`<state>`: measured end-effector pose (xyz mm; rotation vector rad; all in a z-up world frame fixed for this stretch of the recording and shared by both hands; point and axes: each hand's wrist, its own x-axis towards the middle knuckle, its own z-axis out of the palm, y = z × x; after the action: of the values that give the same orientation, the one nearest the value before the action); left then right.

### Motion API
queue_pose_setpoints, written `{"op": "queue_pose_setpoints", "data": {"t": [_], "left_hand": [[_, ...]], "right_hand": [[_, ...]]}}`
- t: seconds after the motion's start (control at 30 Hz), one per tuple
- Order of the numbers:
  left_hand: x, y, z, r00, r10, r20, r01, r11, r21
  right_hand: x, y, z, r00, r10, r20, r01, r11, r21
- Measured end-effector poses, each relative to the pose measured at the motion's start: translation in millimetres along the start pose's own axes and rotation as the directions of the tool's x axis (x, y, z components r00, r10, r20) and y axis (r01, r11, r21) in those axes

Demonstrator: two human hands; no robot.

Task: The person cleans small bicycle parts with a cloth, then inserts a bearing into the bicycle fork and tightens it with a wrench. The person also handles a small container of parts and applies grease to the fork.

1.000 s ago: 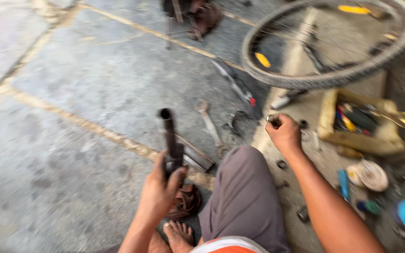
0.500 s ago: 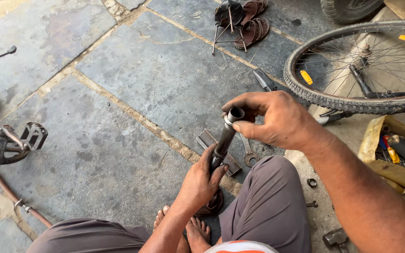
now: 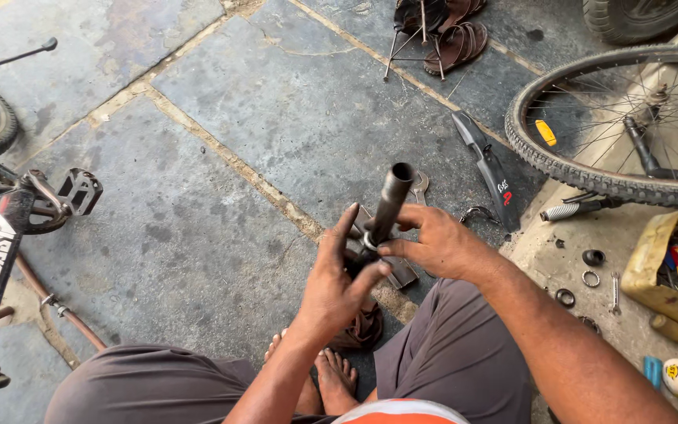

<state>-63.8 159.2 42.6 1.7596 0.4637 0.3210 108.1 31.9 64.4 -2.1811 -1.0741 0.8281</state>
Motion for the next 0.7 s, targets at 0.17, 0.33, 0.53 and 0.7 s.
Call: {"op": "queue_pose_setpoints", "data": {"t": [0.17,0.33,0.53,0.7], "left_hand": [[-0.1,-12.6,-1.7,0.980,0.108,-0.167,-0.103,0.994,0.039],[3.6,-20.2,-10.3,0.968,-0.179,-0.176,0.170,0.983,-0.069],[4.2,-45.2,-4.1,0.931,-0.192,-0.311,0.144,0.975,-0.170],[9.4,-48.0,-12.3,0.939,-0.200,-0.280,0.149,0.970,-0.193]], "right_hand": [[75.1,113.0,-2.8,0.977,0.056,-0.205,0.089,0.771,0.631],[136.8,265.1,54.2,0.819,0.421,-0.390,-0.525,0.824,-0.213],[142.6,333.3,145.9,0.594,0.702,-0.393,-0.801,0.557,-0.217],[147.6,354.8,136.0,0.608,0.725,-0.326,-0.791,0.589,-0.166]]}}
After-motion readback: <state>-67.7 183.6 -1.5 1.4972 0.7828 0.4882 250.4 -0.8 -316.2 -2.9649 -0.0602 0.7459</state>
